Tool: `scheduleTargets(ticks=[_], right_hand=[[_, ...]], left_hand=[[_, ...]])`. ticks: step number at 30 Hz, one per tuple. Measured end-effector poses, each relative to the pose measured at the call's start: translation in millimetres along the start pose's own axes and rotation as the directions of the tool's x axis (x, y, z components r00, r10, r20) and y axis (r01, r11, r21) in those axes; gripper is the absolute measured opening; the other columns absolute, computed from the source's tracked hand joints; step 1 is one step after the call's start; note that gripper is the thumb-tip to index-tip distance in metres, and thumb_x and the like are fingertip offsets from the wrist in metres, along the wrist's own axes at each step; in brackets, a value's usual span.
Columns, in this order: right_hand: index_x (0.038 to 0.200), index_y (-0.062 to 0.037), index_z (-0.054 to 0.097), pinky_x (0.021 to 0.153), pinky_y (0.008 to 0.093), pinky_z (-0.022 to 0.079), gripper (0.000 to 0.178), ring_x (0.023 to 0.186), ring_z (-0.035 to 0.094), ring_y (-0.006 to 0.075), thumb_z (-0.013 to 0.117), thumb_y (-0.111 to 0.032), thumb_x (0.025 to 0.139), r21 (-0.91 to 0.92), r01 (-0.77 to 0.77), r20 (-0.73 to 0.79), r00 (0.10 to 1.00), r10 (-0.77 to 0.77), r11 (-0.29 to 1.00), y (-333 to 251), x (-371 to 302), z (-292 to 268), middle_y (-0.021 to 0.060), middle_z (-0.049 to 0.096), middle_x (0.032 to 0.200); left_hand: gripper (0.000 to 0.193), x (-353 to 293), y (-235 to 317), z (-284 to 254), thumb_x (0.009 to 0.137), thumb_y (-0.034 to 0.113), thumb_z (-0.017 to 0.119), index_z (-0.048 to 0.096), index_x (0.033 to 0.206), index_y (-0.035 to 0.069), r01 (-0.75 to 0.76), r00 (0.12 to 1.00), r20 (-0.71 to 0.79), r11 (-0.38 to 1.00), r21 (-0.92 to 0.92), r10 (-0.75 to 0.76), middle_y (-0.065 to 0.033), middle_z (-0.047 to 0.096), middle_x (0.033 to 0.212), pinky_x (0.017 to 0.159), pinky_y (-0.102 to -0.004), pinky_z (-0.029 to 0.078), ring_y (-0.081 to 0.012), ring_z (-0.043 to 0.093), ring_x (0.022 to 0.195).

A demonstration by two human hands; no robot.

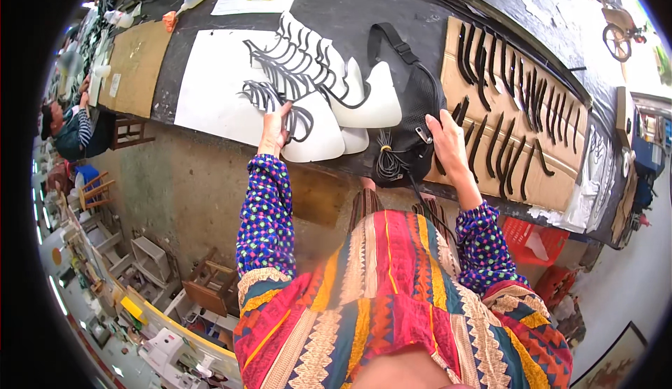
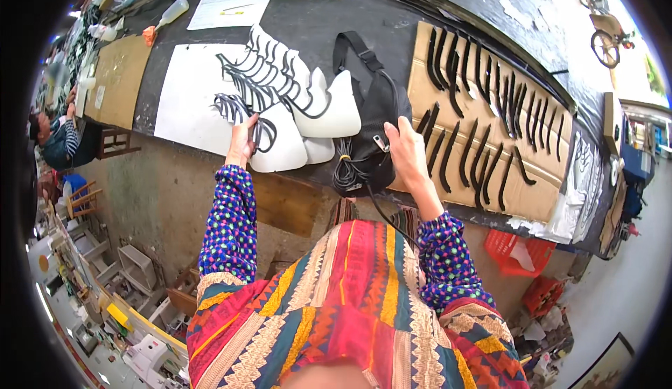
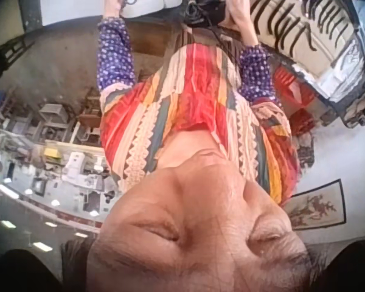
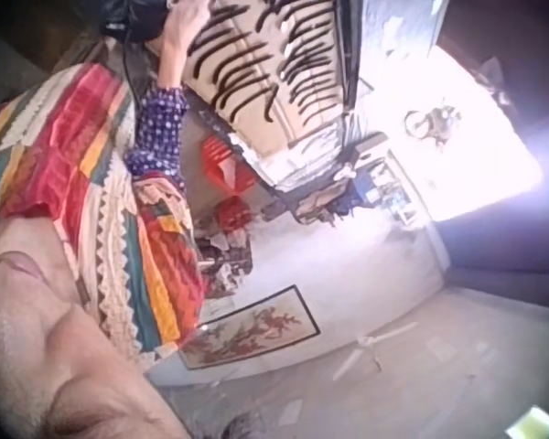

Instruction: The person sorts, arranges, and stacks shoe upper panels and decorative strips on a work table by hand.

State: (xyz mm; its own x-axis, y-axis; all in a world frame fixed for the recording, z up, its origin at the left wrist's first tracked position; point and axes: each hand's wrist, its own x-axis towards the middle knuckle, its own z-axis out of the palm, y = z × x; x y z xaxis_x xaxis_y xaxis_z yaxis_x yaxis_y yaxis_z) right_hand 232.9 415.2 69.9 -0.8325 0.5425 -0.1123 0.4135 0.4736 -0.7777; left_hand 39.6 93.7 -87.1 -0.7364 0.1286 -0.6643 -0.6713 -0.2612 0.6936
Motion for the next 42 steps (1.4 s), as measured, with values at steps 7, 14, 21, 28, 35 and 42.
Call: scheduleTargets(ticks=[7, 14, 21, 28, 35, 42], right_hand=[[0.085, 0.0027, 0.048, 0.053, 0.0389, 0.039, 0.026, 0.055, 0.042, 0.0351, 0.058, -0.020, 0.092, 0.043, -0.034, -0.027, 0.999, 0.035, 0.998, 0.1, -37.9, -57.6, 0.0244, 0.046, 0.064], [0.092, 0.0063, 0.053, 0.063, 0.0289, 0.043, 0.022, 0.068, 0.045, 0.0114, 0.060, -0.015, 0.091, 0.103, -0.164, -0.128, 0.976, 0.177, 0.981, 29.5, -92.4, -134.1, 0.0088, 0.051, 0.071], [0.091, 0.0012, 0.056, 0.064, 0.0180, 0.038, 0.007, 0.074, 0.044, 0.0028, 0.057, -0.005, 0.093, 0.312, -0.240, -0.162, 0.940, 0.300, 0.919, 43.8, -154.9, -171.1, -0.0043, 0.051, 0.081], [0.097, -0.0019, 0.057, 0.069, 0.0185, 0.039, 0.006, 0.078, 0.046, 0.0026, 0.052, -0.005, 0.095, 0.472, -0.237, -0.221, 0.901, 0.374, 0.849, 55.8, -195.3, -186.7, -0.0050, 0.052, 0.089], [0.113, 0.0026, 0.059, 0.085, 0.0226, 0.042, 0.021, 0.091, 0.054, 0.0085, 0.050, -0.005, 0.095, 0.494, -0.173, -0.301, 0.885, 0.355, 0.852, 34.3, -217.9, -214.6, 0.0022, 0.061, 0.105], [0.113, 0.0025, 0.059, 0.085, 0.0224, 0.041, 0.022, 0.092, 0.054, 0.0087, 0.051, -0.007, 0.095, 0.492, -0.156, -0.338, 0.873, 0.352, 0.857, 21.8, -230.7, -221.9, 0.0017, 0.061, 0.103]], left_hand=[[0.027, 11.1, -23.3, 13.4, 0.083, 0.003, 0.062, 0.060, 0.110, -0.001, -0.017, 1.000, -0.005, 0.997, -0.082, 0.016, -0.0089, 0.064, 0.103, 0.084, -0.0337, 0.047, -0.0197, 0.059, 0.096], [0.057, -46.6, 7.1, 38.1, 0.082, 0.032, 0.070, 0.051, 0.126, 0.001, -0.004, 0.940, 0.289, 0.853, -0.521, 0.181, -0.0108, 0.057, 0.126, 0.103, -0.0439, 0.037, -0.0305, 0.052, 0.116], [0.045, -23.2, -11.2, 0.8, 0.075, -0.013, 0.064, 0.057, 0.117, 0.003, -0.033, 0.968, 0.249, 0.999, -0.040, 0.042, -0.0037, 0.063, 0.110, 0.093, -0.0290, 0.048, -0.0158, 0.061, 0.100], [0.046, -48.2, 18.1, 46.2, 0.076, -0.012, 0.064, 0.056, 0.120, 0.002, -0.059, 0.951, 0.299, 0.995, -0.086, 0.082, -0.0049, 0.061, 0.116, 0.094, -0.0294, 0.049, -0.0163, 0.060, 0.104], [0.037, -49.2, 34.3, 103.6, 0.078, -0.010, 0.065, 0.059, 0.113, -0.001, -0.006, 0.931, 0.359, 0.986, -0.166, 0.066, -0.0074, 0.064, 0.109, 0.092, -0.0294, 0.050, -0.0180, 0.062, 0.100], [0.033, -8.1, 1.4, 143.5, 0.073, -0.012, 0.066, 0.061, 0.105, -0.006, -0.017, 0.880, 0.473, 0.997, -0.071, 0.049, -0.0111, 0.067, 0.100, 0.084, -0.0308, 0.053, -0.0211, 0.065, 0.088]])
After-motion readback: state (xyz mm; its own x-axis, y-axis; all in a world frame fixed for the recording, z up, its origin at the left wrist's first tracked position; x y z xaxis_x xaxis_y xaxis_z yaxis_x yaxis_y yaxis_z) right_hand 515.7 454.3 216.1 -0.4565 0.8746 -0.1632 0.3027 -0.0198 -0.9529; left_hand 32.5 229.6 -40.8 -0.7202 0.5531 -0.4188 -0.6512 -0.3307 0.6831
